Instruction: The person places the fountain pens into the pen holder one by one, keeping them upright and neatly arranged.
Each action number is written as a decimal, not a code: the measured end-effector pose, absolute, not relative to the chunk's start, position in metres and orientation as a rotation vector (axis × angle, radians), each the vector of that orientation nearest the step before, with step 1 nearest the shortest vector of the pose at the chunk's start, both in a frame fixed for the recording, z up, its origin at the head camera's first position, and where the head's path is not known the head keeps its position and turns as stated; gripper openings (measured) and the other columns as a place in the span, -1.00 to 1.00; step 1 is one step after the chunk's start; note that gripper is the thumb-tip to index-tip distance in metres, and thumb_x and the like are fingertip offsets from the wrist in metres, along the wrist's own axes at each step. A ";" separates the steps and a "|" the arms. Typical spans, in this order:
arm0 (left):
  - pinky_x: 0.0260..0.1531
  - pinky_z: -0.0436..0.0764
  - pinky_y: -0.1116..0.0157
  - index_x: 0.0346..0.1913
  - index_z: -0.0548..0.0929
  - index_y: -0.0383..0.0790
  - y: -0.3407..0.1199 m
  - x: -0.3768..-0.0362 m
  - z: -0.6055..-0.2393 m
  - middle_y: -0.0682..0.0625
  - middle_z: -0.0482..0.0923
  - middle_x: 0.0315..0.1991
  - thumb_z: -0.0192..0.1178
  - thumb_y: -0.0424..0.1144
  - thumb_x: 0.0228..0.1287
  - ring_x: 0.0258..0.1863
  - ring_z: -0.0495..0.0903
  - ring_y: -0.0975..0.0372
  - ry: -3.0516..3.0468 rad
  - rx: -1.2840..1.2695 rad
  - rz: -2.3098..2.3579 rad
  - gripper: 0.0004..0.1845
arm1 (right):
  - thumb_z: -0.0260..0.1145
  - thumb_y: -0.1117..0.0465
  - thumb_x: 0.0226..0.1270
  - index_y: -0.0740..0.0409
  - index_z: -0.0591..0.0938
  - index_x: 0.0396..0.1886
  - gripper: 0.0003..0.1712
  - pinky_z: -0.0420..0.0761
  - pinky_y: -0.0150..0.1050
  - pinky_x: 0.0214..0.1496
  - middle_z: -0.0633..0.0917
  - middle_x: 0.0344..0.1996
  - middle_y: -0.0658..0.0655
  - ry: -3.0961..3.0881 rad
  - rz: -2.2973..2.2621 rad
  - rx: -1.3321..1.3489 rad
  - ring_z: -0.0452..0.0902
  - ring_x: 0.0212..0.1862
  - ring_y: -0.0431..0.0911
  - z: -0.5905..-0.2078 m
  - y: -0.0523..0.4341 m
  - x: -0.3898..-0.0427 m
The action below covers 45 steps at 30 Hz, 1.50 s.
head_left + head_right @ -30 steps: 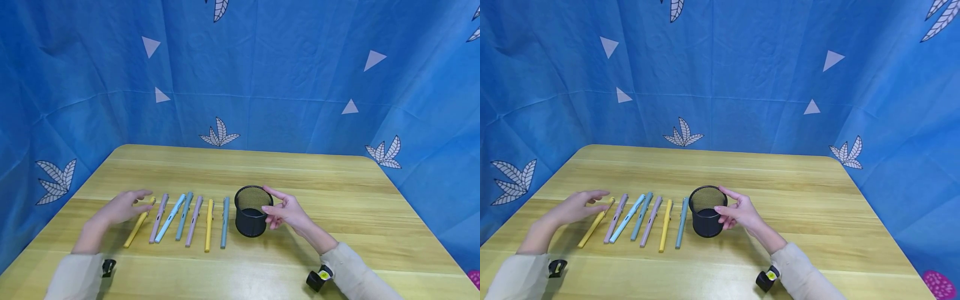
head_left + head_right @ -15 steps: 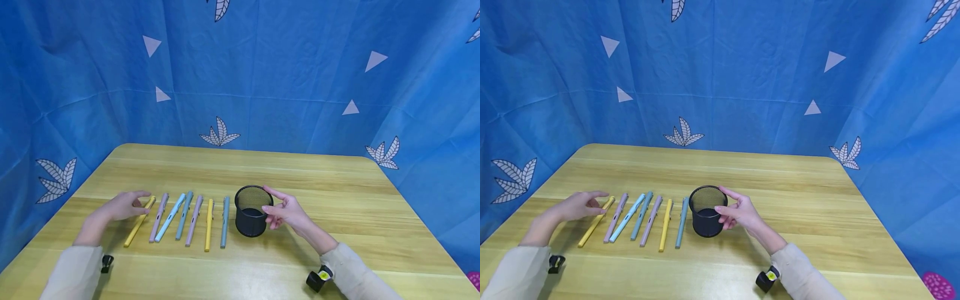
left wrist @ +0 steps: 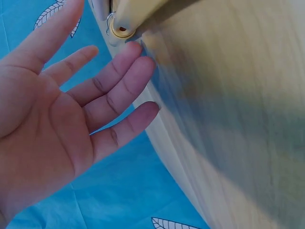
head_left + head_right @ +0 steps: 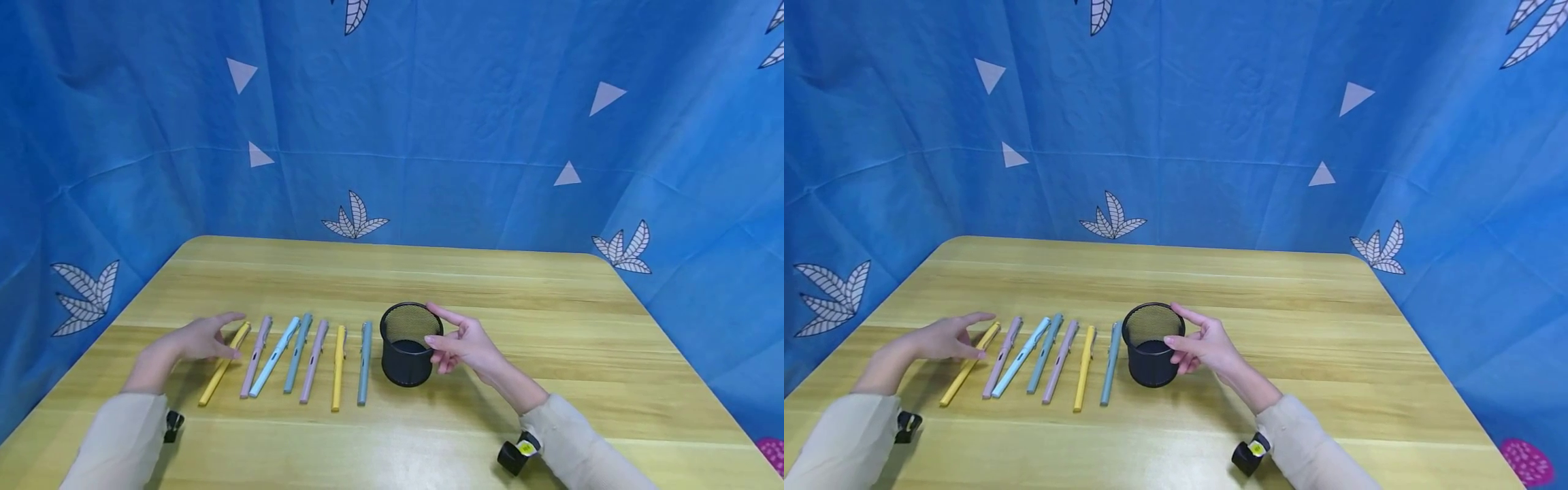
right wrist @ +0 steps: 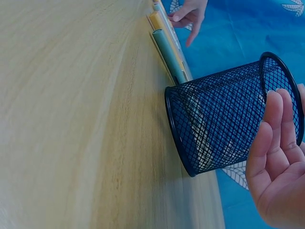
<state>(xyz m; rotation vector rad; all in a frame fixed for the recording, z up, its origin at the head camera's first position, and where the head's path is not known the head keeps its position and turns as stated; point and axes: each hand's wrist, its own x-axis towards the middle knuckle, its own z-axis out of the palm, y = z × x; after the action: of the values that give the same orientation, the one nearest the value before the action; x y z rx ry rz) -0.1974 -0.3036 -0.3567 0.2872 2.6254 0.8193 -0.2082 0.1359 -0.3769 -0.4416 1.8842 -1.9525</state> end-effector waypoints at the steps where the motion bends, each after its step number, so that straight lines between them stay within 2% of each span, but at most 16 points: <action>1: -0.51 0.43 0.22 0.28 0.04 -0.50 -0.303 -0.198 -0.357 -0.10 0.41 -0.59 0.31 -0.21 0.02 -0.60 0.42 0.14 2.610 0.281 0.826 -0.13 | 0.27 0.29 0.16 0.17 0.09 0.36 -0.19 0.51 -0.37 -0.66 0.62 -0.72 0.07 1.880 -1.955 -0.438 0.52 -0.72 -0.16 -0.377 0.136 -0.208; 4: -0.54 0.37 0.26 0.30 0.02 -0.47 -0.302 -0.198 -0.356 -0.02 0.32 -0.69 0.31 -0.20 0.01 -0.68 0.36 0.20 2.586 0.256 0.826 -0.10 | 0.26 0.30 0.16 0.18 0.09 0.36 -0.19 0.51 -0.37 -0.67 0.62 -0.72 0.07 1.876 -1.960 -0.440 0.52 -0.72 -0.16 -0.377 0.135 -0.209; 14: -0.59 0.38 0.31 0.32 0.00 -0.42 -0.304 -0.205 -0.360 0.00 0.29 -0.62 0.33 -0.18 -0.02 -0.71 0.29 0.25 2.509 0.207 0.837 -0.06 | 0.26 0.31 0.16 0.22 0.09 0.35 -0.20 0.49 -0.39 -0.68 0.62 -0.73 0.06 1.904 -1.946 -0.459 0.50 -0.74 -0.18 -0.378 0.135 -0.208; 20: -0.67 0.27 0.42 0.34 -0.04 -0.37 -0.307 -0.207 -0.360 0.04 0.24 -0.66 0.33 -0.16 -0.02 -0.74 0.24 0.30 2.434 0.158 0.847 -0.03 | 0.26 0.31 0.16 0.19 0.10 0.36 -0.20 0.48 -0.39 -0.68 0.62 -0.73 0.06 1.905 -1.943 -0.443 0.50 -0.74 -0.17 -0.377 0.134 -0.208; 25: -0.68 0.25 0.44 0.35 -0.06 -0.35 -0.308 -0.210 -0.359 0.04 0.26 -0.69 0.34 -0.16 -0.02 -0.73 0.27 0.29 2.387 0.139 0.853 -0.01 | 0.26 0.31 0.16 0.19 0.10 0.36 -0.20 0.49 -0.39 -0.68 0.62 -0.73 0.07 1.903 -1.946 -0.447 0.50 -0.74 -0.17 -0.377 0.135 -0.208; 33: -0.67 0.31 0.43 0.35 -0.04 -0.32 -0.311 -0.217 -0.363 0.02 0.33 -0.69 0.37 -0.17 -0.08 -0.70 0.35 0.27 2.395 0.113 0.809 0.01 | 0.26 0.31 0.16 0.16 0.11 0.36 -0.21 0.48 -0.39 -0.68 0.62 -0.72 0.06 1.903 -1.942 -0.444 0.51 -0.73 -0.17 -0.377 0.135 -0.207; 45: -0.68 0.33 0.42 0.34 0.01 -0.31 -0.312 -0.217 -0.366 0.00 0.37 -0.69 0.37 -0.26 -0.08 -0.71 0.38 0.26 2.418 0.101 0.830 -0.04 | 0.26 0.29 0.16 0.14 0.12 0.36 -0.21 0.49 -0.38 -0.67 0.62 -0.72 0.06 1.900 -1.946 -0.437 0.51 -0.73 -0.17 -0.377 0.135 -0.207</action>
<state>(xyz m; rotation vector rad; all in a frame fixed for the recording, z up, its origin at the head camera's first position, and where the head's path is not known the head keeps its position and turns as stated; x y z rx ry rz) -0.2174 -0.3116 -0.3660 0.1011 2.4180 0.8301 -0.2071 0.1354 -0.3772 -0.4373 1.9003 -1.9463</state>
